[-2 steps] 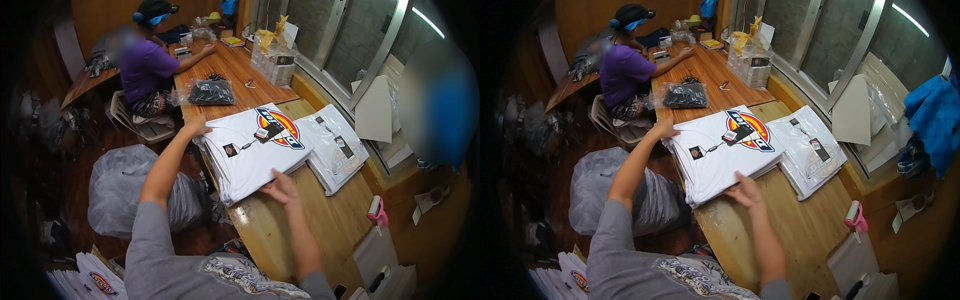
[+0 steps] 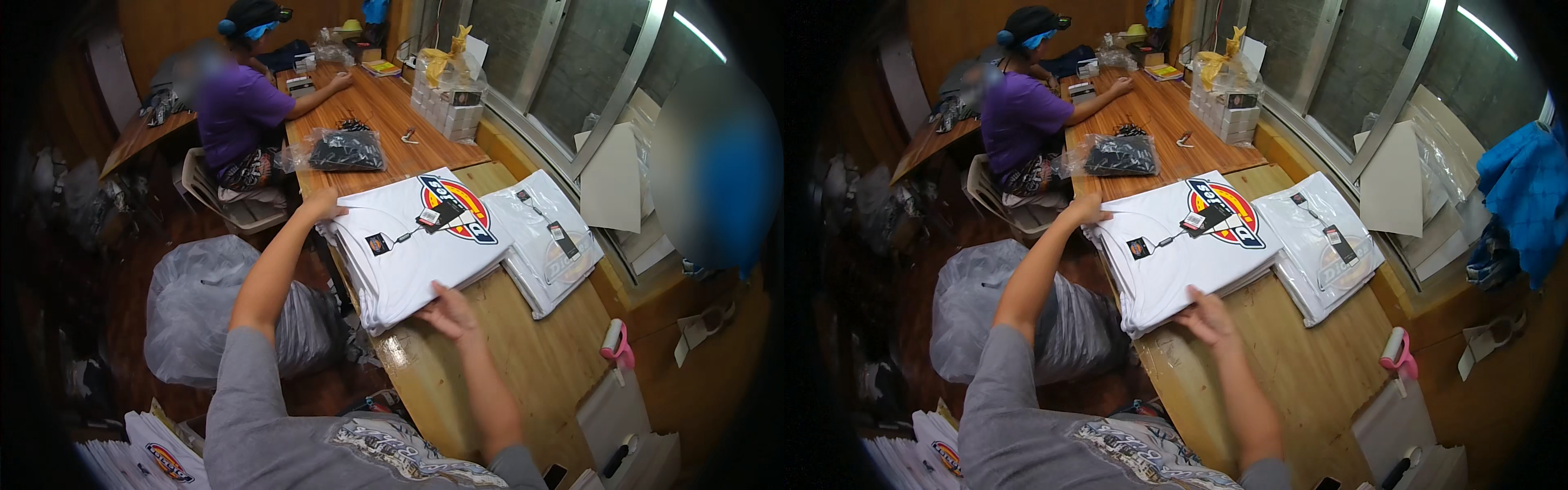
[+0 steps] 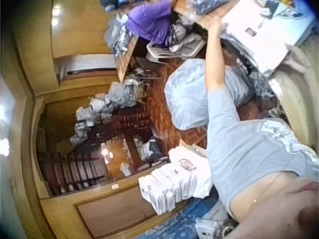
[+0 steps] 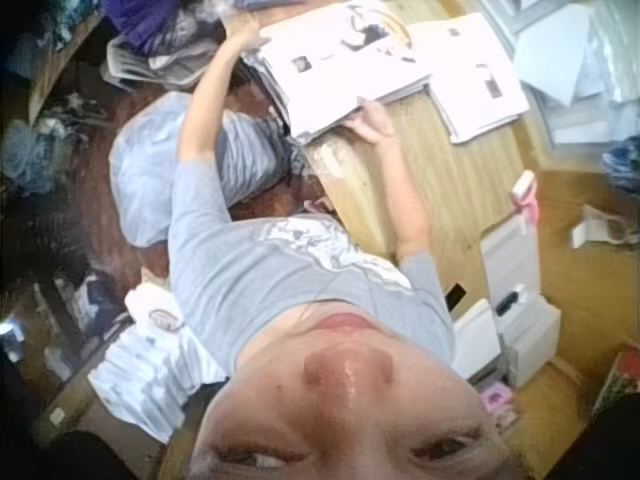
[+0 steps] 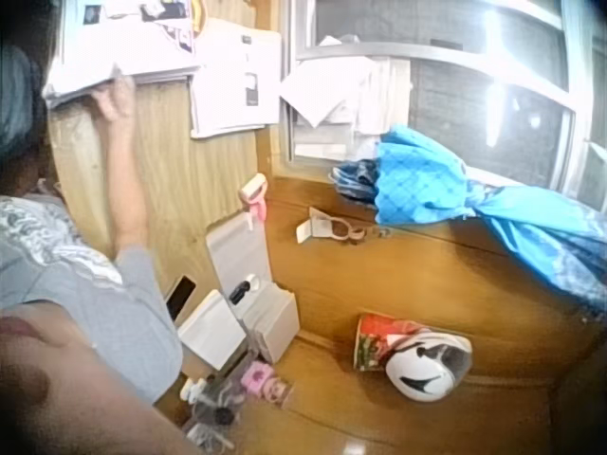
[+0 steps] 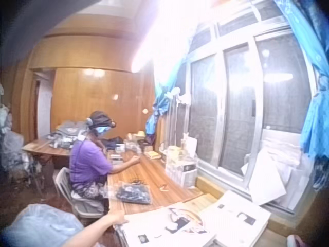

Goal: The person folds white t-shirts and places them into clear plastic bags. They use a handheld scanner to scan the tags on the shirts and a smartphone to scan barcodes on the tags. The person then seals the bags and stacks the packaged shirts on the table.

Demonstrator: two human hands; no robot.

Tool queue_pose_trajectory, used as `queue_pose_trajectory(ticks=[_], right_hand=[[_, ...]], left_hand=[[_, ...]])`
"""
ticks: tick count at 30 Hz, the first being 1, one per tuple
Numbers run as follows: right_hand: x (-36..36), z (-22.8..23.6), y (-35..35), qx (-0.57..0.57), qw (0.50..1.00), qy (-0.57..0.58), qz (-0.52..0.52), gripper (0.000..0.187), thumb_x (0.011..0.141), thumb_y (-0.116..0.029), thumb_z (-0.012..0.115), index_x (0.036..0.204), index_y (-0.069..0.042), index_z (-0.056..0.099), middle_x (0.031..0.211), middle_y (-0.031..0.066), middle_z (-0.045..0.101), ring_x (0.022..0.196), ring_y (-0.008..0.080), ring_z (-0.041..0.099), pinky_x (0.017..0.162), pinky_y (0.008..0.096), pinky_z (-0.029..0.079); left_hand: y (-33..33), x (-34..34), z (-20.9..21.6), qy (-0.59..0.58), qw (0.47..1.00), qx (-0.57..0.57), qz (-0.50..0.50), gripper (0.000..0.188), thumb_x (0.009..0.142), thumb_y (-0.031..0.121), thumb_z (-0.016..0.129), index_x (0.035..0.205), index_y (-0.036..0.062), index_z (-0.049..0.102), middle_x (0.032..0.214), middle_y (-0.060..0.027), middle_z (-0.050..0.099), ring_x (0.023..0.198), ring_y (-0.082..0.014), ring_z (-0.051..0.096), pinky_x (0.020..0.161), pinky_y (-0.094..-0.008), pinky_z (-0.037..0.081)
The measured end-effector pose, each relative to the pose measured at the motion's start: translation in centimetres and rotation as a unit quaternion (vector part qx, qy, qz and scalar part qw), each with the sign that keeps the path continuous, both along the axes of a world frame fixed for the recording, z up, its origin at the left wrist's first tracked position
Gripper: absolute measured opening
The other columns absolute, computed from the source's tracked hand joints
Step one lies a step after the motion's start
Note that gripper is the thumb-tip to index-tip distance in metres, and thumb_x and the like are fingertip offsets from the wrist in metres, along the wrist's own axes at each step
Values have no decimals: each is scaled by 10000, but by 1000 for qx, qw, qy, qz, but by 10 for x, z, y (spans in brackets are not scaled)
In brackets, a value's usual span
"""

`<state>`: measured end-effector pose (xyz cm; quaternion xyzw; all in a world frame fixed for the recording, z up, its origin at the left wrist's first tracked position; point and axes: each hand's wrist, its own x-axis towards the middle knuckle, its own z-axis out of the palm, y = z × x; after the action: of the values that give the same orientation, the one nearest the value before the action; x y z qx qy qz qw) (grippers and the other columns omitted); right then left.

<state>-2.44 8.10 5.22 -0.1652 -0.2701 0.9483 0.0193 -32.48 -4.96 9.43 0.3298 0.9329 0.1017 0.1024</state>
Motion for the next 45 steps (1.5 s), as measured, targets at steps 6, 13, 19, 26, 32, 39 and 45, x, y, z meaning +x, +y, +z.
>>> queue_pose_trajectory(ticks=[6,13,19,26,32,39,45], right_hand=[[-15,-1,-71,10,998,62,-1,439,782,-110,533,1134,69,341,1031,235,496,878,296,549,734,365,486],[66,19,-22,183,978,49,-87,408,779,-129,547,1098,62,379,876,234,559,610,252,589,535,306,512],[241,26,-46,298,941,-56,-148,322,800,-100,502,1065,53,404,838,193,577,598,199,582,544,298,495],[393,-42,-149,131,939,-202,-245,333,794,-88,507,1080,38,392,786,157,586,565,184,576,504,286,481],[488,-43,-144,348,670,-441,-486,224,817,-174,505,988,-32,530,685,70,572,583,133,573,483,230,443],[591,-36,-83,493,269,-767,-310,361,636,-237,684,914,-45,557,919,144,533,908,284,493,790,346,393],[574,-18,-76,499,273,-763,-306,345,622,-204,695,891,-39,557,946,145,513,908,294,486,778,354,401]], left_hand=[[-14,-9,-2,-92,983,148,-63,502,678,258,641,1015,-13,389,947,-210,522,868,-320,520,751,-336,407],[-10,108,55,8,943,299,-147,250,736,122,554,912,51,390,807,-199,513,735,-371,509,638,-385,384],[-24,251,-18,91,811,483,-318,274,639,-23,620,795,26,401,663,-104,411,578,-295,409,554,-364,337],[-61,376,-95,-189,884,224,-365,318,626,149,679,805,33,443,766,-139,451,713,-306,442,625,-371,350],[-25,385,-57,15,881,182,-437,334,646,203,641,882,33,477,895,-154,447,806,-313,438,682,-382,356],[92,438,-93,-136,848,257,-444,389,685,92,597,1020,5,421,843,-196,486,758,-332,484,663,-383,403],[111,472,-80,-142,855,248,-432,423,688,114,619,1041,30,403,858,-183,520,792,-310,530,659,-364,435]])
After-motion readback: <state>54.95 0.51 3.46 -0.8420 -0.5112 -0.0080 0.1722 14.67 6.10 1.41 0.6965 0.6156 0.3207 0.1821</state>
